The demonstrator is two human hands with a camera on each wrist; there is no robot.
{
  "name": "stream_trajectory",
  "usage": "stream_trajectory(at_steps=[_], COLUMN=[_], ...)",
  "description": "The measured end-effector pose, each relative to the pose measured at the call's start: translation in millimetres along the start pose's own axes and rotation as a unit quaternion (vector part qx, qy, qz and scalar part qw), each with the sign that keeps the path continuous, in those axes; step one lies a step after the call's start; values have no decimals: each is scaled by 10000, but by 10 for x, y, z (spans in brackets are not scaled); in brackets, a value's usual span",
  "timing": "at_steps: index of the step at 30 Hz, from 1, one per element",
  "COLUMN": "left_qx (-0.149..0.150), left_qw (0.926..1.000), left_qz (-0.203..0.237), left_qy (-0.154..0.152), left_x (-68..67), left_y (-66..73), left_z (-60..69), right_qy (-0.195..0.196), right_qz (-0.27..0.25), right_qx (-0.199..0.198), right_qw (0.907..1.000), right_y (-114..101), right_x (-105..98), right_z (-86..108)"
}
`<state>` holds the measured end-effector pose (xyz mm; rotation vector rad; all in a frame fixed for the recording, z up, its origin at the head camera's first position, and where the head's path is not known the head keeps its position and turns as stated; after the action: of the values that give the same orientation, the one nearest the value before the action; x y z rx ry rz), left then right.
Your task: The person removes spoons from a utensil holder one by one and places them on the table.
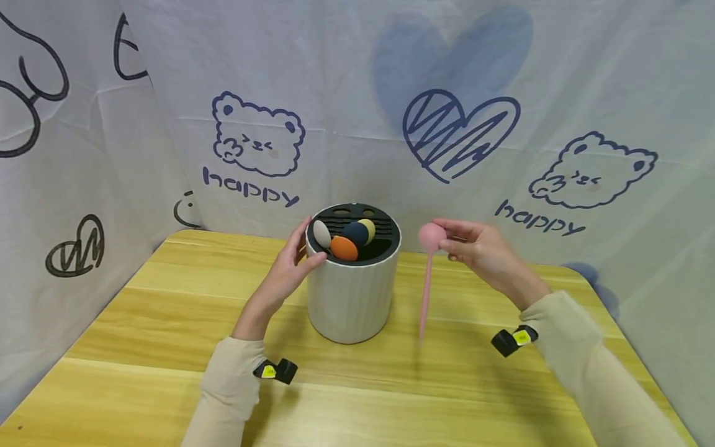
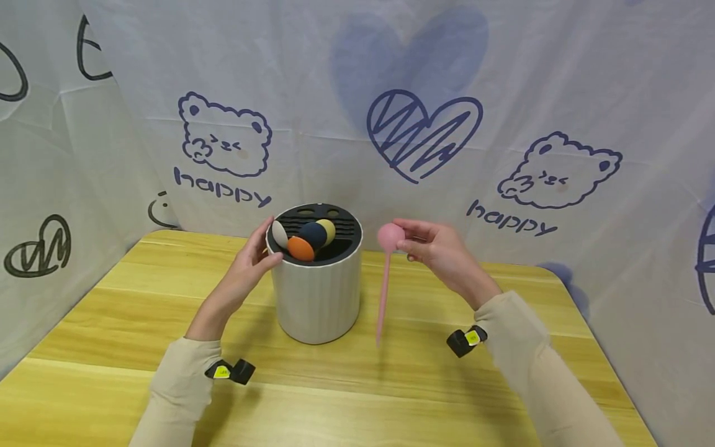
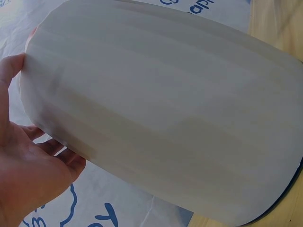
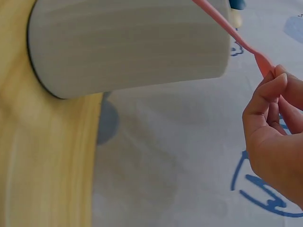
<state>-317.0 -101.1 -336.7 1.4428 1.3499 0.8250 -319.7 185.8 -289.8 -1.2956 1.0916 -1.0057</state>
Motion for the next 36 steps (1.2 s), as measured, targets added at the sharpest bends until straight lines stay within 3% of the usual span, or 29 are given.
stream_trajectory(at_steps=[12, 18, 22, 36], left_qx=[29, 2, -14, 19], left_qw=[10000, 10000, 10000, 10000], left_qz=[28, 18, -11, 50], left_qy=[-12, 8, 11, -29], left_x=[2, -3, -6, -6], left_y=[19, 7, 5, 27], left_z=[1, -5, 0, 13], right_qy=[-7, -69, -92, -325], right_qz=[370, 64, -88, 146], right_qx=[500, 735, 854, 1057], right_qw=[9981, 9972, 9963, 9938], right_y=[572, 830, 944, 1212], right_x=[-9, 32, 70, 105], right_z=[43, 34, 34, 86])
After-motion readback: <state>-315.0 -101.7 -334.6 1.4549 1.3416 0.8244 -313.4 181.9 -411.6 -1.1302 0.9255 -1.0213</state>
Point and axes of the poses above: each hand's wrist, its own z-axis away from the middle knuckle, its own x-axis out of the palm, y = z × x, the point moved 9 cm from there along -z, towards the middle knuckle, and after that the axes turned 6 degrees about y, right-handed, at the moved point
